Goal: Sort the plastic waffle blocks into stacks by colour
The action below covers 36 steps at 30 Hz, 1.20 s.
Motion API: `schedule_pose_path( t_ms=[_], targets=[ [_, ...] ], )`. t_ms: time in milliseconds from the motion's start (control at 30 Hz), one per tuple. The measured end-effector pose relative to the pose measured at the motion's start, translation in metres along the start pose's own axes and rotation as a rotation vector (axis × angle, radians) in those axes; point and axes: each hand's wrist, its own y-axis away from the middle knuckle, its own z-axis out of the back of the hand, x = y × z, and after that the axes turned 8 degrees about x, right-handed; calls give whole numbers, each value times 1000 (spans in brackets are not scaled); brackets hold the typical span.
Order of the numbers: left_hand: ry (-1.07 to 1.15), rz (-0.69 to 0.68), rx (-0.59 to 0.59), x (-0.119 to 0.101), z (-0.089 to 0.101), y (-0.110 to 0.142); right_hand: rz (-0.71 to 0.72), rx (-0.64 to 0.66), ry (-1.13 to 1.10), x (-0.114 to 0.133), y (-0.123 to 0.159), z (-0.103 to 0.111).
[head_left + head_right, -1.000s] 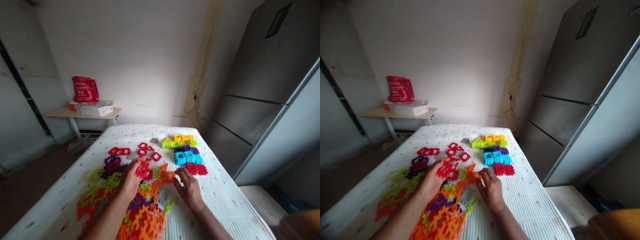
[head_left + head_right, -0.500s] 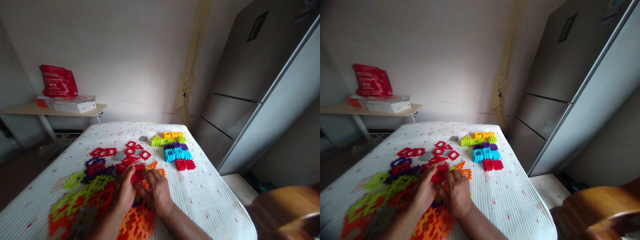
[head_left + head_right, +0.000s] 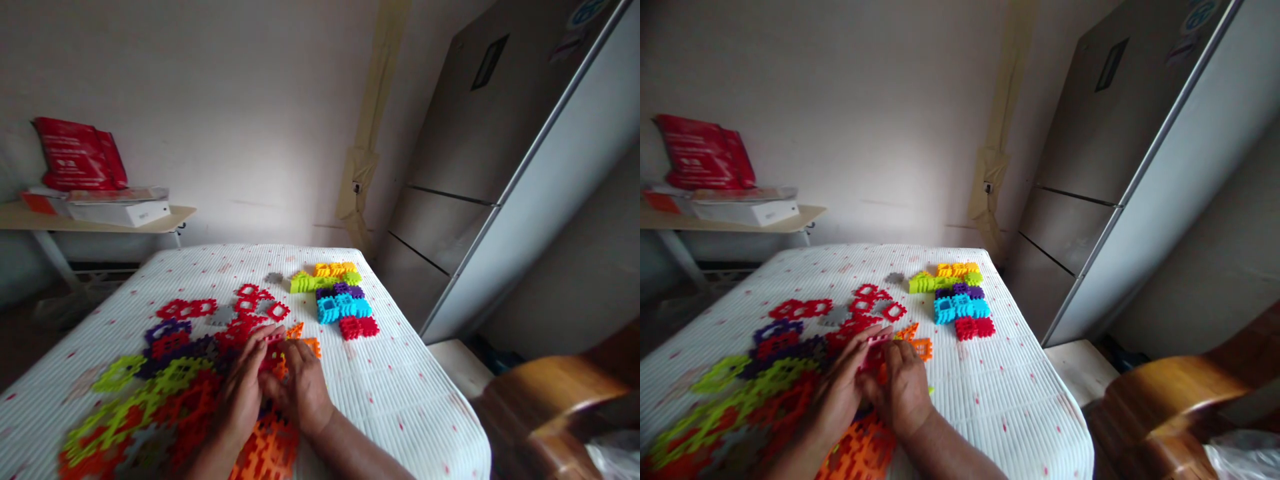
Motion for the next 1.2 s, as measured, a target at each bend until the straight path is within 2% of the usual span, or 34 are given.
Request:
schedule_pose_path(
  t_ms=[200,433,600,733,867,1033,1200],
  targets=[
    [25,34,76,10,1,0,-71,-30,22,-3,0,3],
    [59,26,104,10,1,2,-92,-17,64,-2,1,3],
    [101,-14,53,6,2,1,-81,-79,142,-25,0,23],
    [83,-18,29,5,6,0,-222,-143,436,-59,3,58],
    [57,-3,23,7,9,-1,-398,-107,675,-84,9,85],
    [33,-3,21,10,11,-4,-548,1,779,-93,12,90],
    [32,6,31,11,13,-3,-595,26,791,-93,9,85]
  ],
)
